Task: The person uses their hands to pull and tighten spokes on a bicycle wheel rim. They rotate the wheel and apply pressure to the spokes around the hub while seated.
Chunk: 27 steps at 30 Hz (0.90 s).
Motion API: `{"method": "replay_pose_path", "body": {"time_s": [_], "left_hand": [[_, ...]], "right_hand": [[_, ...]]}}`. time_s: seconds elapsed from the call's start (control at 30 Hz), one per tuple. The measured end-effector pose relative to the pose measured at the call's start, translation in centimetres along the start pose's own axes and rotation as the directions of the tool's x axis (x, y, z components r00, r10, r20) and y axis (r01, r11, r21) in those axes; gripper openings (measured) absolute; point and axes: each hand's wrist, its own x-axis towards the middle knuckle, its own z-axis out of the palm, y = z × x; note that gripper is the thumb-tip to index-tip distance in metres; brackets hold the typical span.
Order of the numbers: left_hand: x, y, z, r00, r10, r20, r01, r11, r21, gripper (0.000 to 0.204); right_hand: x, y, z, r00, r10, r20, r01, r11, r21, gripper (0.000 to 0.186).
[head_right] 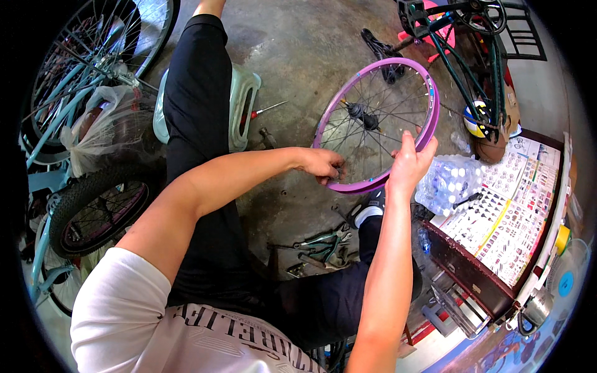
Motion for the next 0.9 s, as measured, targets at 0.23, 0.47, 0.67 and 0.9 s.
{"method": "replay_pose_path", "body": {"time_s": [0.23,0.47,0.67,0.9], "left_hand": [[-1.2,0.1,1.5,0.908,0.358,-0.219,-0.035,0.584,0.811,0.025],[-0.7,-1.7,1.4,0.815,0.466,-0.344,-0.108,0.705,0.701,0.032],[-0.4,0.8,0.7,0.995,-0.078,-0.057,0.069,0.988,-0.138,0.039],[-0.5,1.1,1.4,0.997,-0.037,-0.069,0.038,0.999,0.007,0.040]], "right_hand": [[0.2,0.5,-0.5,0.999,-0.032,-0.005,0.032,0.999,-0.008,0.033],[0.6,0.8,-0.5,1.000,-0.011,-0.002,0.011,1.000,-0.009,0.031],[0.5,0.5,-0.8,1.000,-0.029,0.011,0.029,0.999,-0.020,0.032],[0.3,-0.4,0.0,0.999,-0.031,0.027,0.031,1.000,0.003,0.033]]}}
